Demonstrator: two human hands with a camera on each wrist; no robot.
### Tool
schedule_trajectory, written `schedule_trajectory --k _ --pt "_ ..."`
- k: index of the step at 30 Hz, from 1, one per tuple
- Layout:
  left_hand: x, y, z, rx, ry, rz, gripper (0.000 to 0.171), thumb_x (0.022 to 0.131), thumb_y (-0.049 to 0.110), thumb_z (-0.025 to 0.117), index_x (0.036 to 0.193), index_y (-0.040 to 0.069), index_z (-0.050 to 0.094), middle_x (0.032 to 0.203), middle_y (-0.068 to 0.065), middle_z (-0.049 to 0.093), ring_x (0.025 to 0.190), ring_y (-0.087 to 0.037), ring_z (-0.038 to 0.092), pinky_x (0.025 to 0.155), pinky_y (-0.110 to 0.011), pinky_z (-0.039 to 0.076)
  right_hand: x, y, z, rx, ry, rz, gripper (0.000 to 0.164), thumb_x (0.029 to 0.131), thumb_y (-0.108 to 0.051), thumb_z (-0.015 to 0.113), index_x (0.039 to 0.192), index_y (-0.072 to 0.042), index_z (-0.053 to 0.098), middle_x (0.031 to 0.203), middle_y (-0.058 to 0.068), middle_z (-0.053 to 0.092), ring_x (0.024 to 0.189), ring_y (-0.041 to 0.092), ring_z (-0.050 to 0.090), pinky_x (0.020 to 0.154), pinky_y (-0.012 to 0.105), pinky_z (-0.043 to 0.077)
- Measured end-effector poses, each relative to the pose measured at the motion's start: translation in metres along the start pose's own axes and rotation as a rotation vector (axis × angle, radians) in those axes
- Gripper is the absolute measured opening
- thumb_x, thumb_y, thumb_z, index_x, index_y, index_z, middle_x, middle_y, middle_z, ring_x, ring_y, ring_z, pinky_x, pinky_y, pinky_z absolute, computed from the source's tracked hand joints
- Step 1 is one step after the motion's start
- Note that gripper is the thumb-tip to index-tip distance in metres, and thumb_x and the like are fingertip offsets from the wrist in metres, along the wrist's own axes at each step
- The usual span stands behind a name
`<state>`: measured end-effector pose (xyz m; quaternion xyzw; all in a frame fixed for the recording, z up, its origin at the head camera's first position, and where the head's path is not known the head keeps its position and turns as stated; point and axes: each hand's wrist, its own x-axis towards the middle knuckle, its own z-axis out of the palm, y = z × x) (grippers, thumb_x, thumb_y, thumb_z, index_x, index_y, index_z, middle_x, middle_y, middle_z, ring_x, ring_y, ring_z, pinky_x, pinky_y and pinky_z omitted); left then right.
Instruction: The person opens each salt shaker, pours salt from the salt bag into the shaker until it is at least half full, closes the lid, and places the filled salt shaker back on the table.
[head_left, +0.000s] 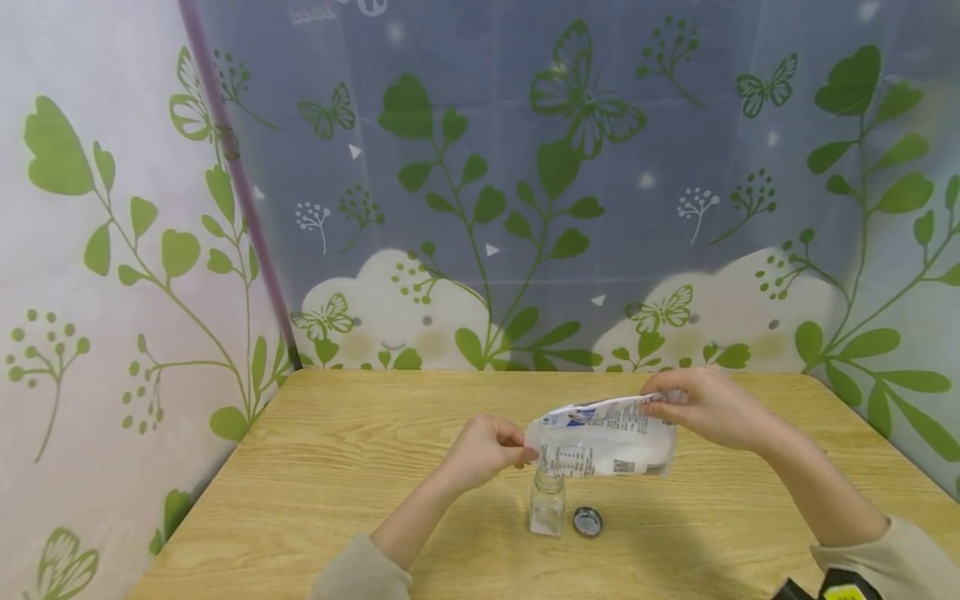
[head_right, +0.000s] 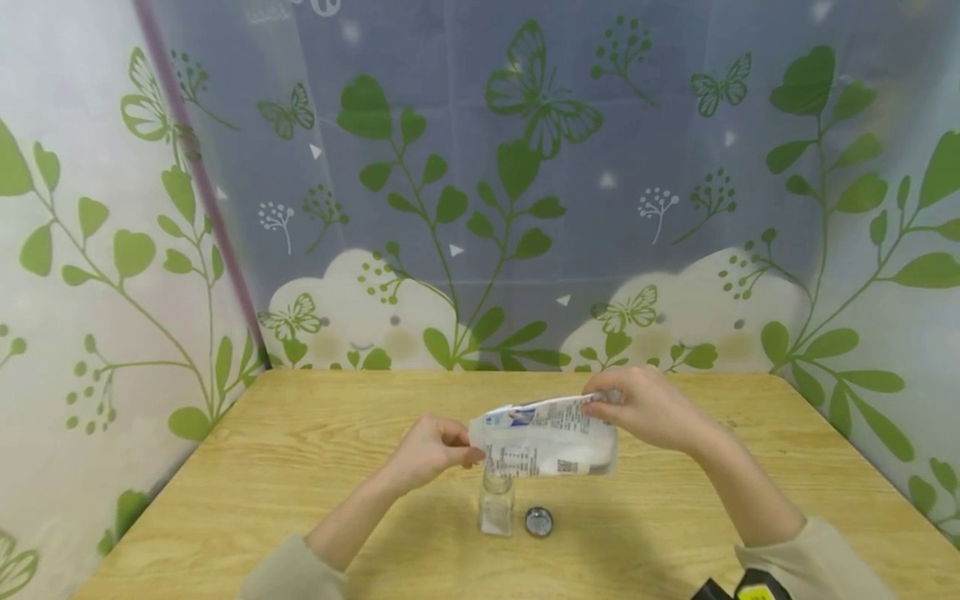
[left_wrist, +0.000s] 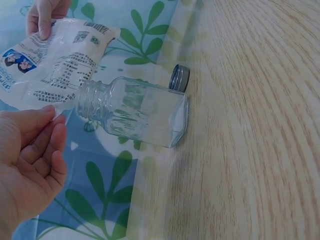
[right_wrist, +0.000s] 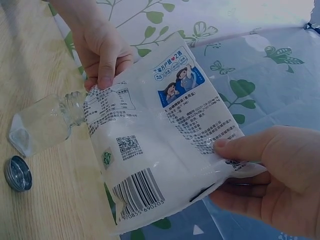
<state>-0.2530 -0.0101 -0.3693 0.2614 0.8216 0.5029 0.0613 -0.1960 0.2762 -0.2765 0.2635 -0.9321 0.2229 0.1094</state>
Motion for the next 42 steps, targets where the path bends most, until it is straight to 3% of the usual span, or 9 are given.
schedule_trajectory --k 42 --pt "-0.0018 -0.0026 -0.0006 0.005 -0.007 0.015 0.010 0.078 0.015 0.072 0.071 0.008 0.070 0.066 0.001 0.064 0.063 -0.011 0.054 0.056 -0.026 0.039 0.0013 -0.0041 -0.0002 0.015 0.017 -0.006 0.007 0.087 -0.018 0.064 0.090 -0.014 0.069 0.086 -0.005 0.066 0.073 0.006 0.058 0.061 0.027 0.047"
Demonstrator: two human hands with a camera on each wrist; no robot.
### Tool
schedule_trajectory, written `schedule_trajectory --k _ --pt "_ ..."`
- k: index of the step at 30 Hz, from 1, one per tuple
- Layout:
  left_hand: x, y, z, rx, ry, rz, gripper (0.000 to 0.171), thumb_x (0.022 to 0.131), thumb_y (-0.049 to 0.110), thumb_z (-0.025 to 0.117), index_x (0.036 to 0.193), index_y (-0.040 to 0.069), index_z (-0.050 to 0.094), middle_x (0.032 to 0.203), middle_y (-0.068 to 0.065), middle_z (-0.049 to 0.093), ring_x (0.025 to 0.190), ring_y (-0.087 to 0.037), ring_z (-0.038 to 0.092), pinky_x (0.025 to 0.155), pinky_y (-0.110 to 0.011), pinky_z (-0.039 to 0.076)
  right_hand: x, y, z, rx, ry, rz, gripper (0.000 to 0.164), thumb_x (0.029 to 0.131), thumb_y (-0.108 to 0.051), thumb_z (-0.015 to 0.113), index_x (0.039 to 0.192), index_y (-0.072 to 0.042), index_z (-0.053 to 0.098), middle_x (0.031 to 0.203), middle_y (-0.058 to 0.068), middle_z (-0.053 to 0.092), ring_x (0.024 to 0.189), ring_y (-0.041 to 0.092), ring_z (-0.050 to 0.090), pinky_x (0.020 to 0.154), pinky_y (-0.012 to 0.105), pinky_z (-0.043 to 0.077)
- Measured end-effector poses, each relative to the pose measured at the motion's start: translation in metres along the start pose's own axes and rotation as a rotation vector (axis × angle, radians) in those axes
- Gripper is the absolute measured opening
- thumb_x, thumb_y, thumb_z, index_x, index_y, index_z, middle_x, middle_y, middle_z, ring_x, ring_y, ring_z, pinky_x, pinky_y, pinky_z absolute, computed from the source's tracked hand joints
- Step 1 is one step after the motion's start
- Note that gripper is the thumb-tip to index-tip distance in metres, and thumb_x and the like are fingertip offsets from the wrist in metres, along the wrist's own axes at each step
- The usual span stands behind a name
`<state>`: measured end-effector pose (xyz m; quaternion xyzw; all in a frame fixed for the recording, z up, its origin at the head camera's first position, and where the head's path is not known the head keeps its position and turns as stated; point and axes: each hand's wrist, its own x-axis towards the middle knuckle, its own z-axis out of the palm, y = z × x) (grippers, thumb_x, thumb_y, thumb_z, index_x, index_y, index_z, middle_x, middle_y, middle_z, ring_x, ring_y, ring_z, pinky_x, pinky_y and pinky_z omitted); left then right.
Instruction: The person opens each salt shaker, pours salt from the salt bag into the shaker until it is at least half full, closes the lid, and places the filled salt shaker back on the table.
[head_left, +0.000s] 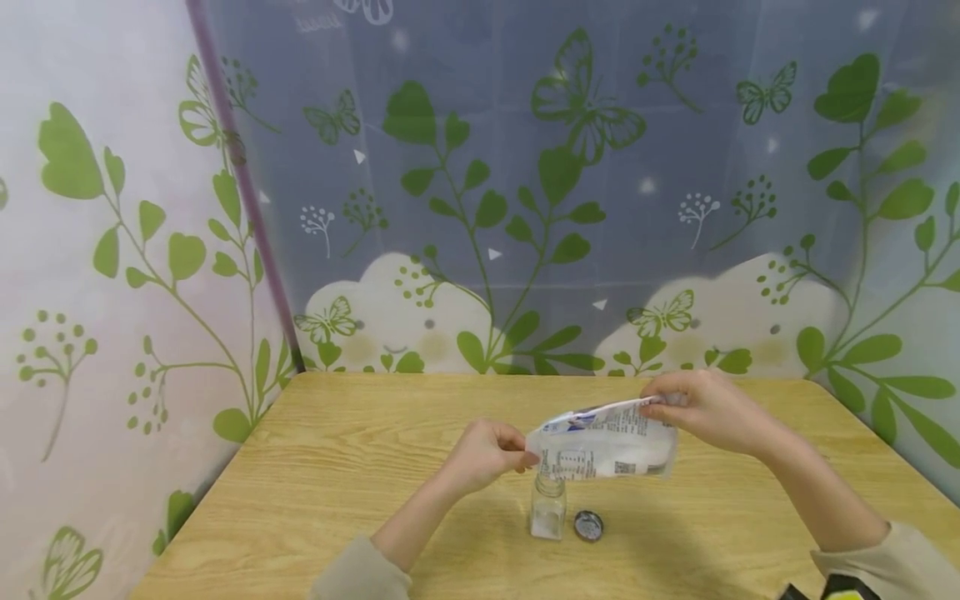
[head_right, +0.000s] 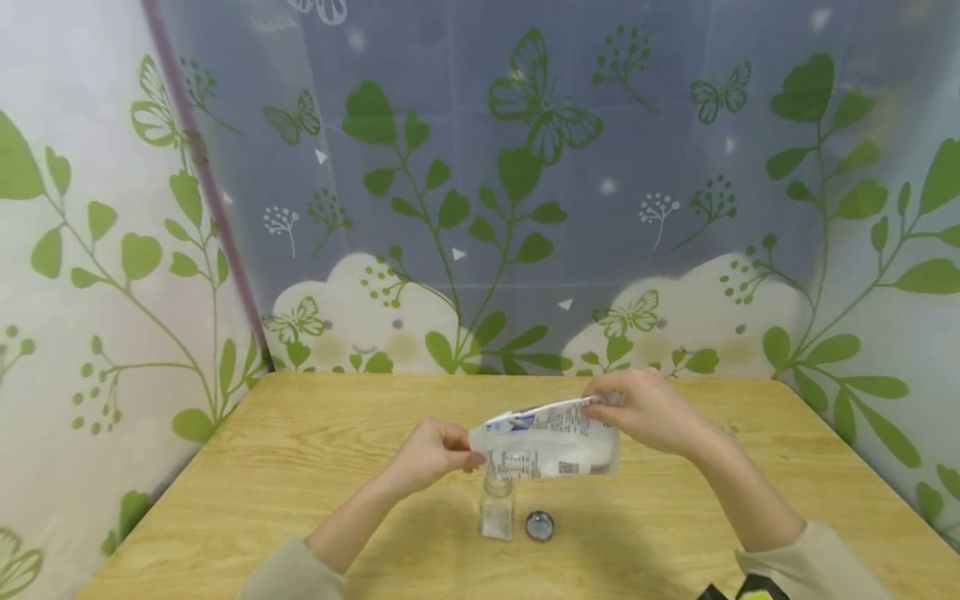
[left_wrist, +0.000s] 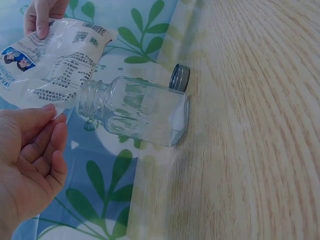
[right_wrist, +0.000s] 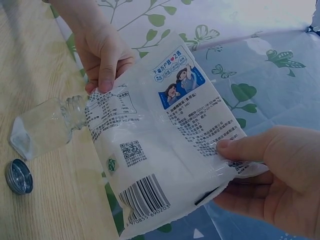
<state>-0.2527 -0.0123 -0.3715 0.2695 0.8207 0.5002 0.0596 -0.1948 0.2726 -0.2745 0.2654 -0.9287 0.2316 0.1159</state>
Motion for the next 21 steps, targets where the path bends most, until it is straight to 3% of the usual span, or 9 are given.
schedule_trajectory --k 21 --pt "0.0002 -0.0016 -0.0001 0.029 0.005 0.012 0.010 0.078 0.014 0.072 0.071 0.007 0.070 0.065 0.003 0.063 0.063 -0.009 0.053 0.053 -0.024 0.038 0.0022 -0.0017 0.0006 -0.021 0.012 -0.007 0.004 0.086 -0.018 0.066 0.087 -0.017 0.069 0.084 -0.009 0.066 0.072 0.005 0.058 0.062 0.028 0.046"
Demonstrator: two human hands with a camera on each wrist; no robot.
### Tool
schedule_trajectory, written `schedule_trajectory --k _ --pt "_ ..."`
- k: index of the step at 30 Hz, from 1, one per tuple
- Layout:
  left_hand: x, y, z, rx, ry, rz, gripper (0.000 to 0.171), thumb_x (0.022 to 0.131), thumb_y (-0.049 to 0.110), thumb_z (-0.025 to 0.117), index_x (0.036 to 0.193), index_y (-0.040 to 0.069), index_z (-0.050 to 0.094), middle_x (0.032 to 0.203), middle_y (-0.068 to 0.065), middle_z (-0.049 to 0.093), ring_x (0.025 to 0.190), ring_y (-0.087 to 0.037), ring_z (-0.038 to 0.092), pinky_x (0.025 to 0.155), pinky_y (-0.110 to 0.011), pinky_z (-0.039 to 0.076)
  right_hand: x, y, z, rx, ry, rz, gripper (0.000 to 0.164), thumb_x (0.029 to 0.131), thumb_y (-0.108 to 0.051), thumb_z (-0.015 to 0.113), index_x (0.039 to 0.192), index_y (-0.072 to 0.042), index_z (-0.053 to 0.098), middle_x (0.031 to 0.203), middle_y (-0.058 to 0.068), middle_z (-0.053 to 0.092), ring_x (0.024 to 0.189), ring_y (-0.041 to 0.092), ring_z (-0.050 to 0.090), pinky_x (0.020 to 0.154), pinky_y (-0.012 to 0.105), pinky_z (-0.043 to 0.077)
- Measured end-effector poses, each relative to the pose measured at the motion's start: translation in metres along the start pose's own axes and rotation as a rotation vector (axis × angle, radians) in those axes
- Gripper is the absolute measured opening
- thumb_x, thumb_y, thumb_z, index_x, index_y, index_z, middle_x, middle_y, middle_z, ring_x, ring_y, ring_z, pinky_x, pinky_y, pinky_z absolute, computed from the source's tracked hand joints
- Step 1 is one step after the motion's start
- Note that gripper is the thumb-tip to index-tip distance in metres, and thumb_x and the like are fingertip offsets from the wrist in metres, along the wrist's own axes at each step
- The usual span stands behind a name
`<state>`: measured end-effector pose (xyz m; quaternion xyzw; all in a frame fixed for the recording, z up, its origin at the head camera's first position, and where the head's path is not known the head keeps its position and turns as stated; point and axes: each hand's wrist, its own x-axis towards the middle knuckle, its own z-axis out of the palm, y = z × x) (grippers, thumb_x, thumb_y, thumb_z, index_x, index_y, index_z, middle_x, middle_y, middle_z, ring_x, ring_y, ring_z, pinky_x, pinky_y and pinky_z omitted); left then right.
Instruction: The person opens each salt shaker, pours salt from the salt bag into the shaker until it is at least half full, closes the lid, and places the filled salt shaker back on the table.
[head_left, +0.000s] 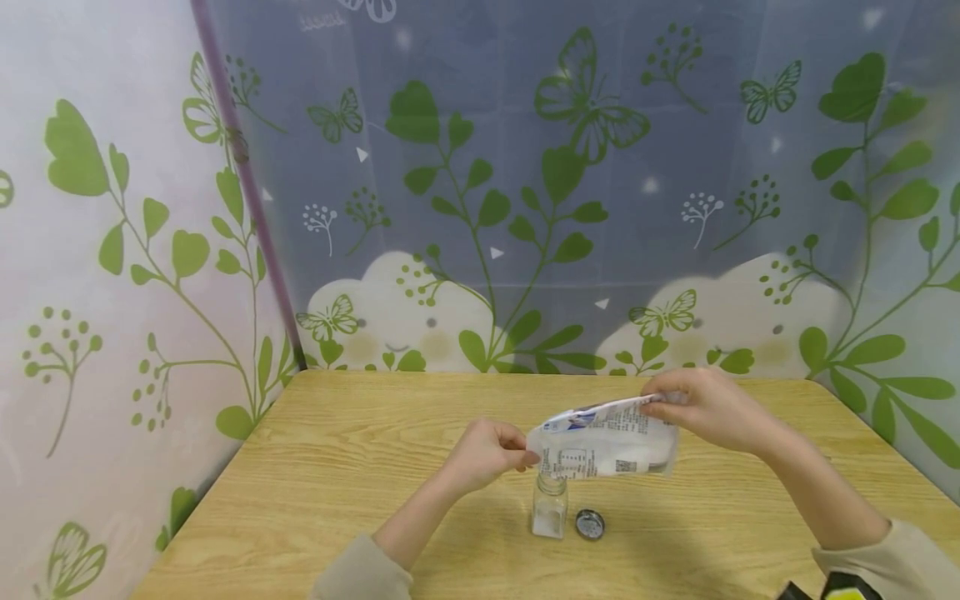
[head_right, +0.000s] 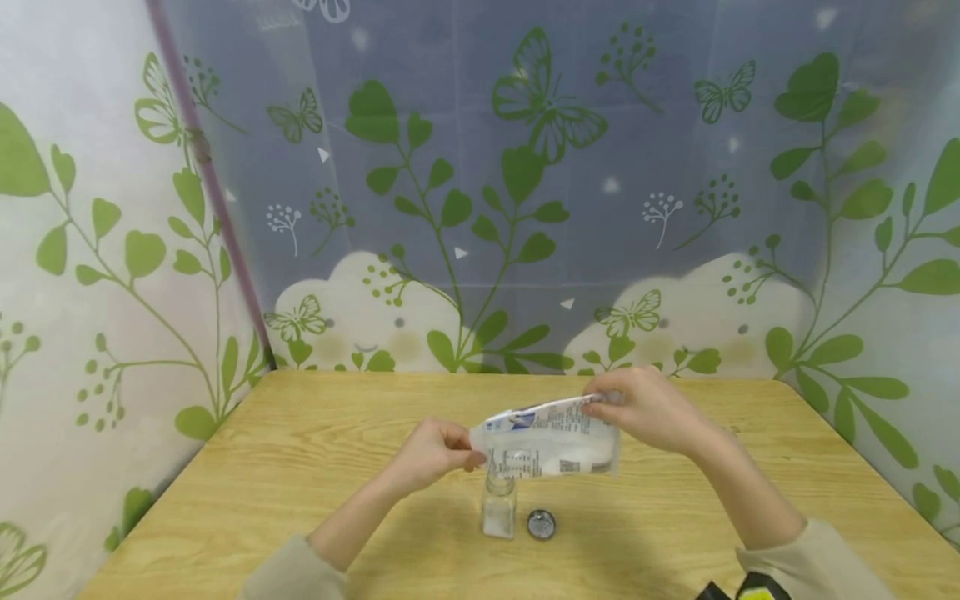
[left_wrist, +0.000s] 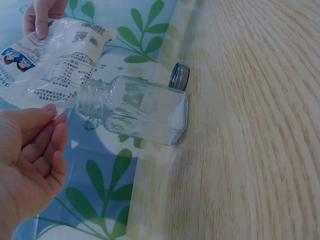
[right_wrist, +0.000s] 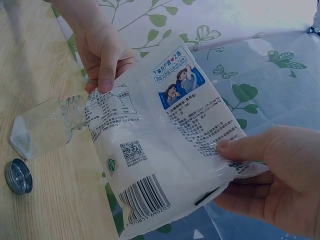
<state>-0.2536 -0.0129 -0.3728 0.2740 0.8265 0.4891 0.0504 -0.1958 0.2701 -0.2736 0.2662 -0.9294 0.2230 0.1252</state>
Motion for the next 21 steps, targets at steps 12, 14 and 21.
schedule_trajectory --k 12,14,21 --pt "0.0009 -0.0011 0.0002 0.006 -0.005 0.008 0.010 0.078 0.015 0.072 0.071 0.007 0.071 0.066 0.003 0.063 0.063 -0.009 0.053 0.053 -0.024 0.038 0.0008 -0.0002 -0.0005 0.012 -0.004 -0.005 0.003 0.086 -0.016 0.066 0.086 -0.016 0.069 0.082 -0.009 0.065 0.069 0.003 0.057 0.060 0.026 0.046" --pt "0.0007 -0.0011 0.0001 0.009 -0.006 0.008 0.011 0.078 0.015 0.072 0.071 0.007 0.070 0.066 0.003 0.063 0.063 -0.009 0.052 0.053 -0.024 0.037 0.0008 -0.0007 -0.0009 0.015 -0.008 -0.006 0.003 0.086 -0.016 0.066 0.086 -0.016 0.069 0.082 -0.010 0.065 0.069 0.004 0.057 0.060 0.026 0.046" --pt "0.0003 -0.0005 -0.0004 0.014 -0.007 0.003 0.012 0.078 0.017 0.072 0.071 0.008 0.070 0.066 0.004 0.063 0.063 -0.010 0.051 0.053 -0.024 0.037 0.0002 -0.0006 -0.0011 0.008 -0.006 -0.013 0.004 0.086 -0.016 0.066 0.087 -0.015 0.069 0.083 -0.009 0.066 0.070 0.004 0.057 0.060 0.027 0.045"
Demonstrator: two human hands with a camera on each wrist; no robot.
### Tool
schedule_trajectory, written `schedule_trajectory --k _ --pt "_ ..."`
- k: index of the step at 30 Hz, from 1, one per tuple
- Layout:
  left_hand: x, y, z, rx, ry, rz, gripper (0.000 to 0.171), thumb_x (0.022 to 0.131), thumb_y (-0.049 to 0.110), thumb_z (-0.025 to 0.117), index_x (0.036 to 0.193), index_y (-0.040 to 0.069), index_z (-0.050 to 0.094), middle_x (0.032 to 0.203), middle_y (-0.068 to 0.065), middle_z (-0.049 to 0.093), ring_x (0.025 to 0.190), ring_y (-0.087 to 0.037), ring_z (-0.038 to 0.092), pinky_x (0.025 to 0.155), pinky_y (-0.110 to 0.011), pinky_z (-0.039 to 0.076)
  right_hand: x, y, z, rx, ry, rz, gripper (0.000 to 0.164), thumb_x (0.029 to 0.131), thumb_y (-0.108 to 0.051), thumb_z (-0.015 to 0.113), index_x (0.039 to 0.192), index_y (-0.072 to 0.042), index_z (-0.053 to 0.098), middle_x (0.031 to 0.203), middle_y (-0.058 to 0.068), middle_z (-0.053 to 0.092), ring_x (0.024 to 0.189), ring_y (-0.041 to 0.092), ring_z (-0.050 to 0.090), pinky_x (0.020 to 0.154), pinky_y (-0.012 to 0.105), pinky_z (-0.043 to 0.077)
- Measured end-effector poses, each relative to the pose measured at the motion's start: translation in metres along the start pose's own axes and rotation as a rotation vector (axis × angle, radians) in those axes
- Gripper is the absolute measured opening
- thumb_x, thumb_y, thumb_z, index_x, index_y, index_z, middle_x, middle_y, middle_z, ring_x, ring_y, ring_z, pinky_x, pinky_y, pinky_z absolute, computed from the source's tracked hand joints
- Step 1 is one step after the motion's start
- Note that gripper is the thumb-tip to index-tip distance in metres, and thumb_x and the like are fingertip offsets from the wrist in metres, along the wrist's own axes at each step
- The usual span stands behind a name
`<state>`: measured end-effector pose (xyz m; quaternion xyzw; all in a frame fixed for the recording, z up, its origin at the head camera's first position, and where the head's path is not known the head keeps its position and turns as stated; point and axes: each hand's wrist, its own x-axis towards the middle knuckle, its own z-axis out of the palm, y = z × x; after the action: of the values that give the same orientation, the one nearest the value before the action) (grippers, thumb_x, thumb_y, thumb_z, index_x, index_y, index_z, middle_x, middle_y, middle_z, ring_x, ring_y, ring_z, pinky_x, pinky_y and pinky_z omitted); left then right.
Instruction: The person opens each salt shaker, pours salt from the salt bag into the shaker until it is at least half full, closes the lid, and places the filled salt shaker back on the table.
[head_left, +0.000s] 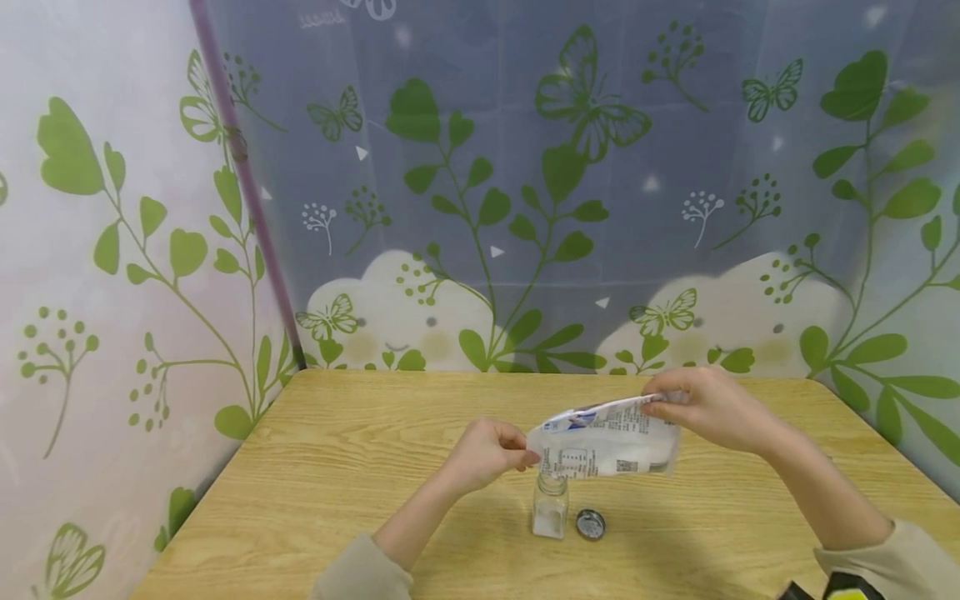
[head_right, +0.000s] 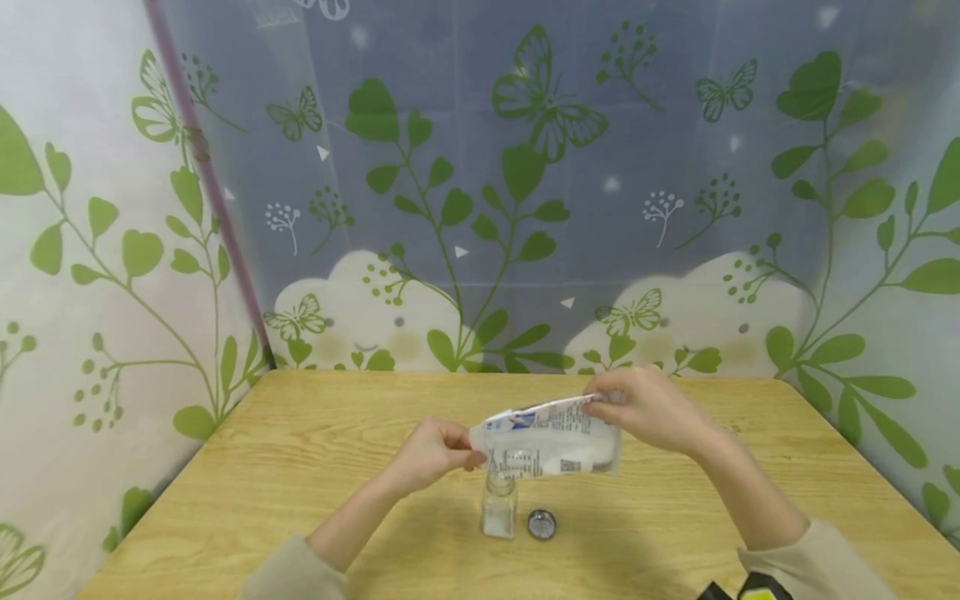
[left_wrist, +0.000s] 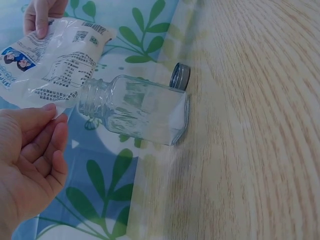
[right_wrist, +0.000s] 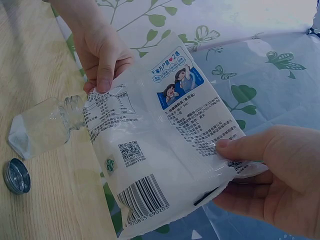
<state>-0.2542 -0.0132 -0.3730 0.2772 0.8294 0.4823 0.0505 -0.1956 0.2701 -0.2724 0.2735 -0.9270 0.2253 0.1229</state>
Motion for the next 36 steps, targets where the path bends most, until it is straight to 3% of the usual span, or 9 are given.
schedule_trajectory --k 36 --pt "-0.0006 0.0012 0.0001 -0.031 -0.002 -0.014 0.013 0.079 0.017 0.072 0.070 0.007 0.070 0.066 0.004 0.063 0.061 -0.009 0.049 0.051 -0.024 0.035 0.0003 0.0012 0.0002 0.016 0.002 -0.012 0.003 0.085 -0.016 0.066 0.086 -0.014 0.069 0.082 -0.008 0.066 0.069 0.006 0.058 0.059 0.026 0.046"
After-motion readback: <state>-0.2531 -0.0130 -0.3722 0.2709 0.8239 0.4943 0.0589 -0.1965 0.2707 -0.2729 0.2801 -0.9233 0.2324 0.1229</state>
